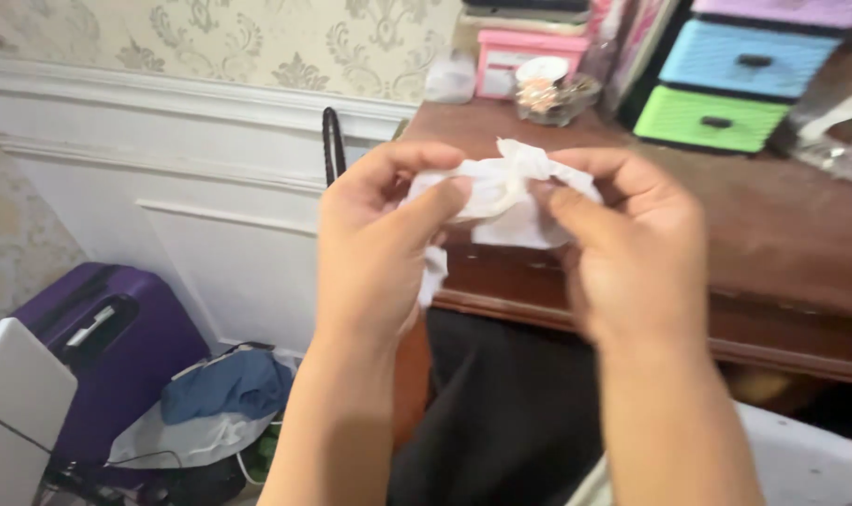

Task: The person is tidying up and wiping down a dresser surface and organizing cosmetics and personal care items.

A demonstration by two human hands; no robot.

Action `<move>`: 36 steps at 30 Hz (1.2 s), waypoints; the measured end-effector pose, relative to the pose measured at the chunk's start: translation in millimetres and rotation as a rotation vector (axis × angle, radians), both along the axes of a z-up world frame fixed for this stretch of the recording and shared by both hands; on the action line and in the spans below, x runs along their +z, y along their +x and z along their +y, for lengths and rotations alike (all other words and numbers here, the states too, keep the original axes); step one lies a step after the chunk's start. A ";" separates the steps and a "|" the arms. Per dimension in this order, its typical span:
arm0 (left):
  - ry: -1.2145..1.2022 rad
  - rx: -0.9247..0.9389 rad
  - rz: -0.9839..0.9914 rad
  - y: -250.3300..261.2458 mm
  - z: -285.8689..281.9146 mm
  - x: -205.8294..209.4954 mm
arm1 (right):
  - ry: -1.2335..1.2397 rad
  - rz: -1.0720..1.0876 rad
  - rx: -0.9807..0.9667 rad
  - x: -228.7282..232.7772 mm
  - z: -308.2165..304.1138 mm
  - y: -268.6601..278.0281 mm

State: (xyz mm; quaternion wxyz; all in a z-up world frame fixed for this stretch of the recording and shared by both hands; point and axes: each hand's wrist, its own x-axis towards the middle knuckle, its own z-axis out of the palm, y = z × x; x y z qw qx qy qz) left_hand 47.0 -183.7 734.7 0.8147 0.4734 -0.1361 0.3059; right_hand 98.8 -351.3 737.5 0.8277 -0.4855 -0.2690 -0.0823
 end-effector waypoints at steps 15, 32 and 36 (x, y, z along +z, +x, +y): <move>1.871 0.467 0.365 83.7 -54.5 12.5 | -1.492 -0.593 -0.366 18.4 -76.5 56.0; 1.330 0.544 -0.010 102.8 18.2 14.1 | -1.830 -0.568 -0.183 45.8 -42.2 36.0; 0.714 0.395 -0.062 74.9 17.6 37.0 | -1.835 -0.614 -0.113 50.2 -32.3 37.6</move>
